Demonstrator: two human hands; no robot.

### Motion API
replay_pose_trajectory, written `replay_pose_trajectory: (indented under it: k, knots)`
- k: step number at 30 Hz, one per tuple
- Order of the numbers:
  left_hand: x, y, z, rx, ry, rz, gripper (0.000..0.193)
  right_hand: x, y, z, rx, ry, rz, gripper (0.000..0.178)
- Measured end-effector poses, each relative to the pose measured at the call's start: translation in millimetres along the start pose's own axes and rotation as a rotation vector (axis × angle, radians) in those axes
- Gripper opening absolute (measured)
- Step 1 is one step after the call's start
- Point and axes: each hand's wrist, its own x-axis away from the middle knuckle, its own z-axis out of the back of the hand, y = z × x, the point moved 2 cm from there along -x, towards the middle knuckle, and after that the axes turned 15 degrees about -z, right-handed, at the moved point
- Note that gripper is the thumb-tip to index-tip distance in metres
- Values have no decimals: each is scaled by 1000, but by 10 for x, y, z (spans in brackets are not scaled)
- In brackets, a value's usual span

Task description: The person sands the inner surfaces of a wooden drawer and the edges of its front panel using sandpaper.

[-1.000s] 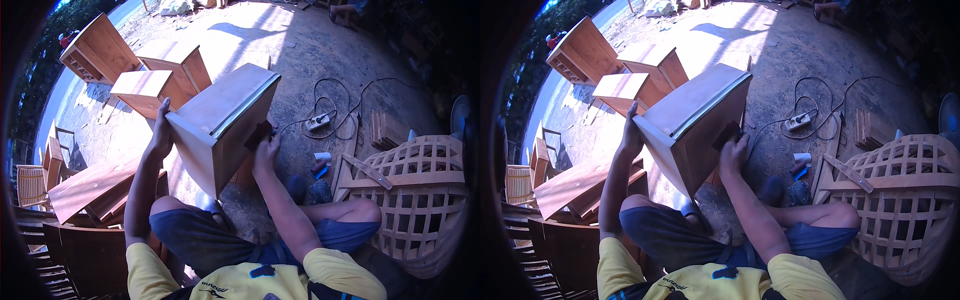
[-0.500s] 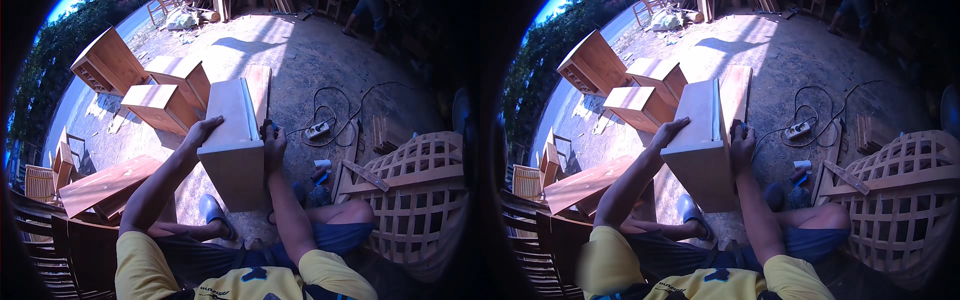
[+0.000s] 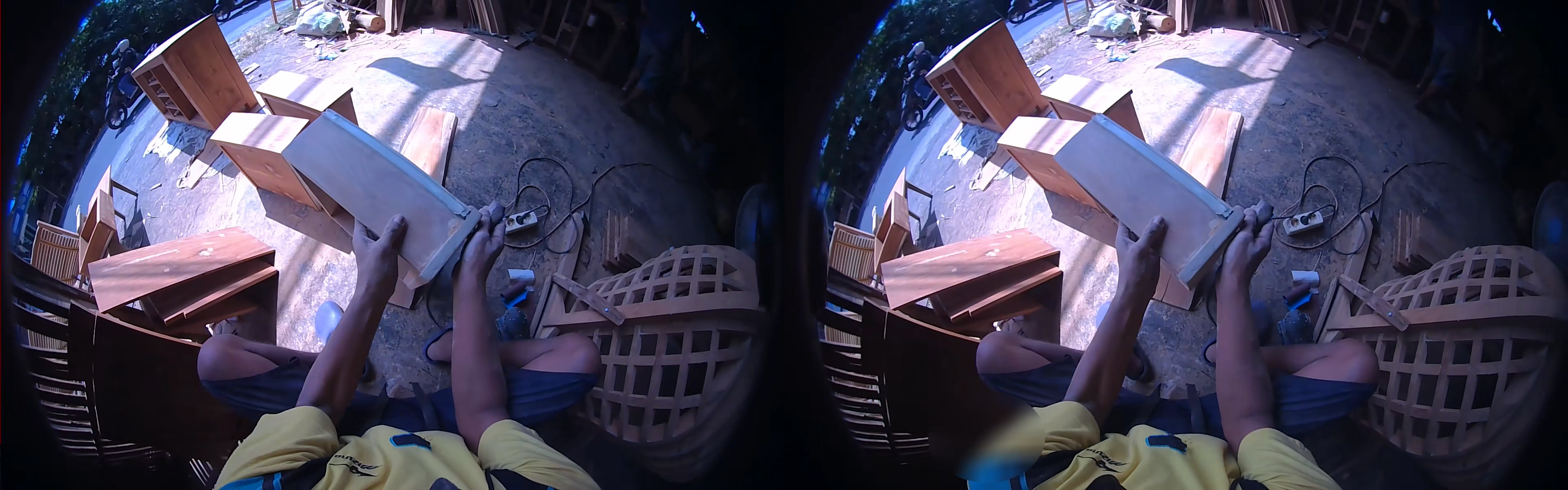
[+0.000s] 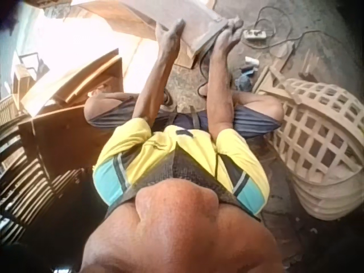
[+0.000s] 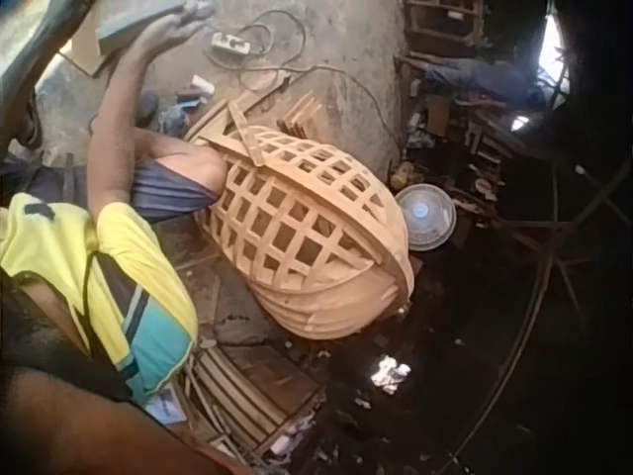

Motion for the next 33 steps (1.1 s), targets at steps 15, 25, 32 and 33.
replay_pose_trajectory:
  k: [15, 25, 32, 33]
  knots:
    - [-117, -249, 422, 204, 177, 109, 49, -754, -18, -754, 341, -147, 238, 27]
    - [19, -548, 113, -2, 135, 76, 62, -1236, -327, -683, 841, 37, 488, 32]
    - [6, -415, -23, -49, 190, 30, 62, 64, -1017, -706, 1349, -27, 1068, 14]
    - [-7, -400, -13, -67, 198, 16, 55, 161, -1001, -736, 1495, -82, 1149, 12]
